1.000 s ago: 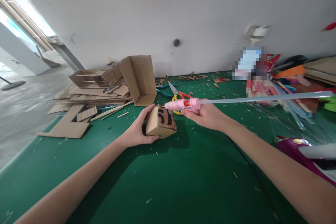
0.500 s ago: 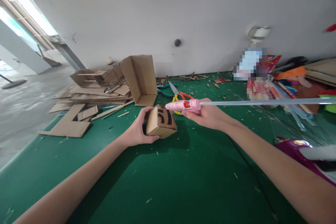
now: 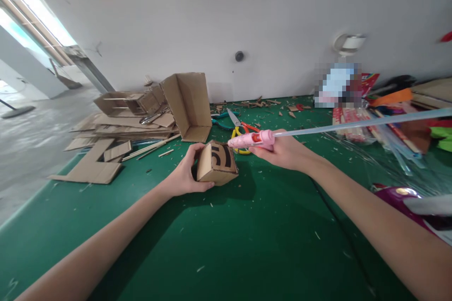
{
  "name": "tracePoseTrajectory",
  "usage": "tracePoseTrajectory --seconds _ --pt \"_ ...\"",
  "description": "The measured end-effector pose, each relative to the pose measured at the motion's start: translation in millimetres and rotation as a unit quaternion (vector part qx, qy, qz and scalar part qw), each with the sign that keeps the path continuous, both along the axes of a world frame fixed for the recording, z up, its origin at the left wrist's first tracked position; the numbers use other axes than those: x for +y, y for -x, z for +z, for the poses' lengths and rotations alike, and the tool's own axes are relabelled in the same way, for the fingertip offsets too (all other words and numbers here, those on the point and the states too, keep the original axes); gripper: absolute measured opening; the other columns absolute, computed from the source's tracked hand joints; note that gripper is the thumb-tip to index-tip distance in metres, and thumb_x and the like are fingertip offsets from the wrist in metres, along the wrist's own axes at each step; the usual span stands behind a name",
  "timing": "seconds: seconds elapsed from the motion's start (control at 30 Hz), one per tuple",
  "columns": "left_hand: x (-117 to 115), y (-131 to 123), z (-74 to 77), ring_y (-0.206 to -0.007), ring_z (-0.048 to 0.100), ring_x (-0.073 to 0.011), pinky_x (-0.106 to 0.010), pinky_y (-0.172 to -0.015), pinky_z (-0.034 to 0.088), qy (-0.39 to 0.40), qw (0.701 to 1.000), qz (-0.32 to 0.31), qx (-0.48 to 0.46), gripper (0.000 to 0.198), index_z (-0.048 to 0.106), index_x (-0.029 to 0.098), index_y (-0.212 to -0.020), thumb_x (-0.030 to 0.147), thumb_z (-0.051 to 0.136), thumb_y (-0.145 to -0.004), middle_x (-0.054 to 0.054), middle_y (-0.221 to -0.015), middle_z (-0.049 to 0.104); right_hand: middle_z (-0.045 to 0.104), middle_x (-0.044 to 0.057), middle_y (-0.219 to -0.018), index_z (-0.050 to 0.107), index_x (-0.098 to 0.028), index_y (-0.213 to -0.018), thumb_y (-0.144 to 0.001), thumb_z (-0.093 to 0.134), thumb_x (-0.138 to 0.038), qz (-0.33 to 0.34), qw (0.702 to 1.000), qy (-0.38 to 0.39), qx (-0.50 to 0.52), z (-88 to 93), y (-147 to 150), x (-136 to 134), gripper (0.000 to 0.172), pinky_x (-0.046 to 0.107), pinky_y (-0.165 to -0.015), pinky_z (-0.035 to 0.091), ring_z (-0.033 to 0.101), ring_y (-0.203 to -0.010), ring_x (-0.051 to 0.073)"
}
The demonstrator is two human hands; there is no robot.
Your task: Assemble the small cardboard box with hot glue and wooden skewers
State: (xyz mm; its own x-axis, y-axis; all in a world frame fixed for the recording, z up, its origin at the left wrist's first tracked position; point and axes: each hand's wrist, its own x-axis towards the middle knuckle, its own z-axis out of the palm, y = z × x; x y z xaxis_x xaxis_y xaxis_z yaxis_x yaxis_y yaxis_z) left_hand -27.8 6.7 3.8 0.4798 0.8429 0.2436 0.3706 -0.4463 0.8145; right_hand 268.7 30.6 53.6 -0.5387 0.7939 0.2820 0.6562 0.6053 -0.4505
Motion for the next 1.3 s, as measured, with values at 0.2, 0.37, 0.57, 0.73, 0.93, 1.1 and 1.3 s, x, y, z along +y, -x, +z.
tracePoseTrajectory --seconds 0.2,0.37,0.57,0.73,0.93,1.1,1.3 --pt "0.8 1.7 -3.1 -0.120 0.048 -0.0339 -0.054 -0.104 0.038 0.007 1.000 0.001 0.004 0.086 0.026 0.023 -0.130 0.035 0.080 -0.065 -0.014 -0.131 0.041 0.053 0.000 -0.061 0.054 -0.020 -0.066 -0.088 0.049 -0.048 -0.013 0.999 0.019 -0.033 5.5 -5.0 1.1 0.036 0.029 -0.051 0.028 0.043 -0.053 0.011" --pt "1.7 2.7 -4.1 -0.120 0.048 -0.0335 -0.054 -0.103 0.039 0.006 1.000 -0.004 0.005 0.085 0.026 0.024 -0.131 0.036 0.080 -0.066 -0.014 -0.131 0.042 0.045 -0.003 -0.051 0.055 -0.022 -0.063 -0.087 0.051 -0.050 -0.020 0.999 0.032 -0.020 3.7 -10.2 4.0 0.037 0.028 -0.046 0.023 0.036 -0.045 0.010" --pt "0.8 2.5 -4.2 -0.120 0.049 -0.0328 -0.052 -0.103 0.040 0.005 1.000 -0.006 0.000 0.085 0.026 0.025 -0.131 0.035 0.080 -0.066 -0.014 -0.130 0.043 0.049 -0.003 -0.053 0.060 -0.023 -0.068 -0.084 0.057 -0.045 -0.011 0.999 0.033 0.013 2.2 -15.8 6.4 0.027 0.028 -0.046 0.024 0.039 -0.046 0.011" --pt "1.1 2.8 -4.9 -0.120 0.049 -0.0334 -0.053 -0.104 0.039 0.008 1.000 -0.001 0.002 0.086 0.026 0.024 -0.131 0.035 0.080 -0.065 -0.015 -0.131 0.043 0.058 -0.001 -0.060 0.067 -0.024 -0.079 -0.084 0.057 -0.041 0.015 0.998 0.057 0.021 9.6 -14.3 2.7 0.020 0.028 -0.052 0.031 0.048 -0.056 0.014" --pt "1.2 3.3 -4.5 -0.122 0.047 -0.0333 -0.051 -0.103 0.041 0.005 1.000 -0.019 -0.002 0.085 0.025 0.024 -0.132 0.033 0.079 -0.067 -0.014 -0.132 0.041 0.053 -0.003 -0.057 0.069 -0.025 -0.084 -0.084 0.057 -0.040 0.011 0.998 0.062 0.023 15.1 -16.1 2.0 0.018 0.028 -0.053 0.029 0.046 -0.055 0.013" --pt "1.3 2.0 -4.5 -0.127 0.042 -0.0345 -0.052 -0.108 0.036 -0.007 1.000 -0.028 -0.003 0.086 0.025 0.026 -0.134 0.030 0.078 -0.067 -0.014 -0.135 0.039 0.043 -0.004 -0.052 0.062 -0.023 -0.071 -0.081 0.060 -0.043 -0.030 0.997 0.052 0.045 22.8 -21.9 1.7 0.022 0.028 -0.048 0.025 0.039 -0.050 0.012" --pt "1.2 0.6 -4.9 -0.128 0.041 -0.0342 -0.054 -0.111 0.032 -0.019 0.999 -0.020 -0.016 0.085 0.026 0.027 -0.132 0.030 0.080 -0.066 -0.013 -0.133 0.039 0.042 -0.006 -0.047 0.060 -0.021 -0.068 -0.080 0.063 -0.043 -0.057 0.989 0.077 0.111 24.0 -24.3 5.6 0.025 0.026 -0.043 0.030 0.041 -0.043 0.010"
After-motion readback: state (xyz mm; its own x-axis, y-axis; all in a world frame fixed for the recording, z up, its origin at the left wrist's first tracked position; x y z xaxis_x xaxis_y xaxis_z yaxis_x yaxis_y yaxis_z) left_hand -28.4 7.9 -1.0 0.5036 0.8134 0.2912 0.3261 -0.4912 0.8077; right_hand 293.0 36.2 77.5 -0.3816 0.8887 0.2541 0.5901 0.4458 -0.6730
